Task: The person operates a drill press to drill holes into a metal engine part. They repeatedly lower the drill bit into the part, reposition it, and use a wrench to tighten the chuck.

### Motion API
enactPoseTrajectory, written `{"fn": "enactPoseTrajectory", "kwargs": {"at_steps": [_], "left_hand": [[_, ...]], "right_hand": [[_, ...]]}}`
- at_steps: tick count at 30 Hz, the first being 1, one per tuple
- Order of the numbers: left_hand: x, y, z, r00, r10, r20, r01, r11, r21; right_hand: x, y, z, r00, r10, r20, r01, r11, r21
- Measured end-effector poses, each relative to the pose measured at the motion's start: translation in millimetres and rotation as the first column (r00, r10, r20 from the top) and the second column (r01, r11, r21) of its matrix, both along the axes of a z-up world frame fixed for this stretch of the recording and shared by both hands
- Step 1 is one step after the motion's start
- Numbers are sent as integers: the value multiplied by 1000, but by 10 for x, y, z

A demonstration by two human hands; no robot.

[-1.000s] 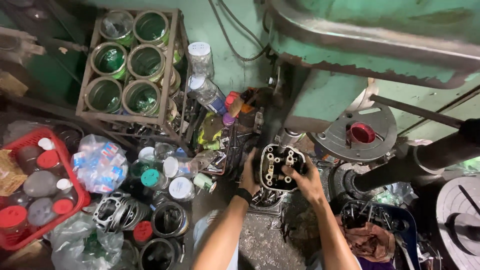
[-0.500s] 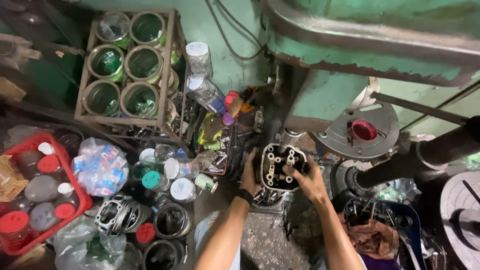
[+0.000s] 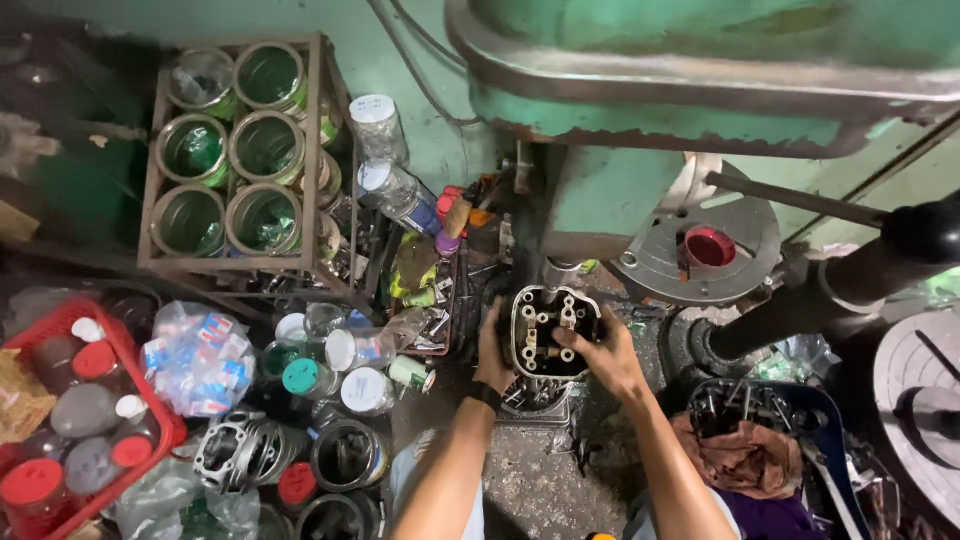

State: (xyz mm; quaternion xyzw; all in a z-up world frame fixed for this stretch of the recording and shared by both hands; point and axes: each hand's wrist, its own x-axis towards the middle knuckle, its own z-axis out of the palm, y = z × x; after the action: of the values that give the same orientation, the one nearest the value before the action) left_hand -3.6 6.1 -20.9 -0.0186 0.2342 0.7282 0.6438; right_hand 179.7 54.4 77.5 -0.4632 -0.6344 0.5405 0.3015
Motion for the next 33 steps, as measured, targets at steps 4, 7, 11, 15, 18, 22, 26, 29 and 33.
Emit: {"fn": "enactPoseTrajectory", "kwargs": {"at_steps": [4, 7, 11, 15, 18, 22, 26, 29, 33], "left_hand": [[-16, 7, 67, 999, -42, 6, 42, 999, 14], [-2, 14, 100, 997, -79, 12, 79, 997, 10], [-8, -10, -29, 999, -33, -28, 33, 999, 2], [-19, 39, 40, 994, -99, -42, 100, 995, 17], [4, -3, 186, 992, -105, -75, 101, 994, -51], [-7, 2, 71, 994, -86, -61, 82, 994, -66], [10, -7, 124, 993, -84, -78, 81, 996, -36], [-9, 12, -20, 994, -74, -77, 73, 997, -21], [-30, -7, 74, 995, -80, -65, 80, 997, 1]], "right_hand": [[-46, -70, 172, 1000, -15, -10, 14, 999, -48], [-18, -67, 179, 997, 8, -80, -9, 1000, -16], [-30, -115, 278, 997, 21, -70, -23, 999, -32], [-19, -99, 345, 999, 18, 32, -17, 999, -27], [14, -63, 235, 997, 21, 77, -21, 1000, 2], [-27, -111, 378, 1000, 21, 19, -21, 999, -32], [6, -82, 310, 998, 21, 55, -22, 1000, 10], [3, -75, 306, 996, 17, 87, -18, 1000, 13], [-23, -96, 357, 999, 1, 36, -1, 1000, -9]]}}
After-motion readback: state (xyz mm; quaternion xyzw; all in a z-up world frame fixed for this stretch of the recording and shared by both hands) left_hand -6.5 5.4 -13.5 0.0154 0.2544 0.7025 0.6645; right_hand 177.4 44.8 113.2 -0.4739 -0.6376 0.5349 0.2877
